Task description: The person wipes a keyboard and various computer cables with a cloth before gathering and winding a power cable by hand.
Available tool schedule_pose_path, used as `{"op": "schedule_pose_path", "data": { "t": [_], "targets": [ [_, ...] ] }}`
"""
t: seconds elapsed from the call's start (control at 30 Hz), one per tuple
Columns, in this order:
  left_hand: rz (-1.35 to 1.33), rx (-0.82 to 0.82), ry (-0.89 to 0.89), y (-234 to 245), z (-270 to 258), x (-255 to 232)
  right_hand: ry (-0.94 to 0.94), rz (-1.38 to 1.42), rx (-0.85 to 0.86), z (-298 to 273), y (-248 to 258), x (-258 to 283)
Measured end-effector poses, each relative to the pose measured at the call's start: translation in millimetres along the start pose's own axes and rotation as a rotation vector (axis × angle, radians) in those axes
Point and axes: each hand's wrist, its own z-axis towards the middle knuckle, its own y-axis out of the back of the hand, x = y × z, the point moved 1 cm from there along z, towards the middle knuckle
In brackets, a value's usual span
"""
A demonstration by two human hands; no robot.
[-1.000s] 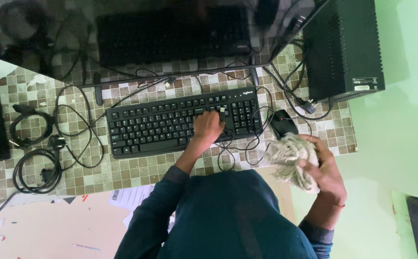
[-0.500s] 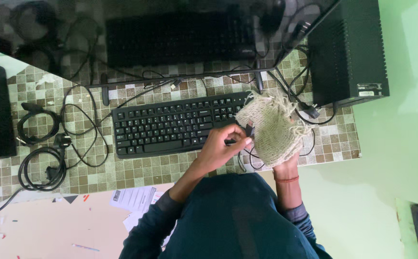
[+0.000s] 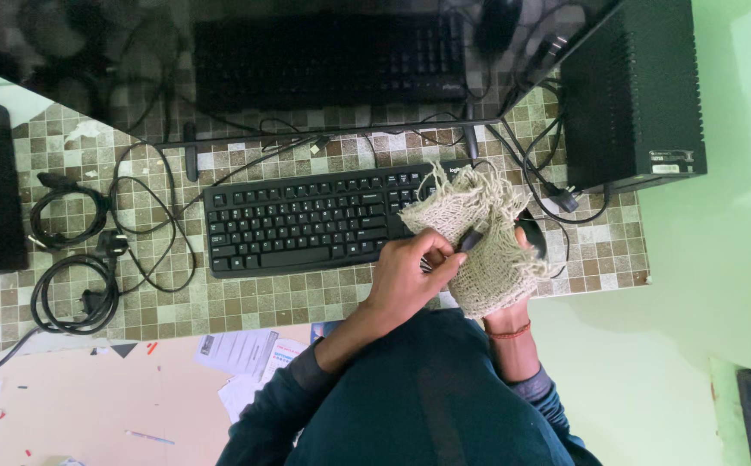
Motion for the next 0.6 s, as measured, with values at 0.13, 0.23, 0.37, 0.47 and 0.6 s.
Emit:
{"op": "schedule_pose_path", "data": {
  "t": [0.13,0.23,0.37,0.47,0.6],
  "targets": [
    [0.023,-0.007,0.052,-2,0,0,-0.011,-0.241,0.166,-6,-8,-1],
    [0.074,-0.036,-0.043,-1,-7,1,0.105,-0.631,0.242,-7,-36,-4],
    [0.104,0.006,0.028,-4,-7,7,0.474,-1.364,0.144,-11,-66,-7],
    [0.075,-0.008,-0.014,-3,-7,10,0.530,-1.435,0.056,-14,-72,-11],
    [0.085,0.069,0.050,-11,-4,14,0.606,-1.639,-0.002,-14,-71,-6]
  ]
}}
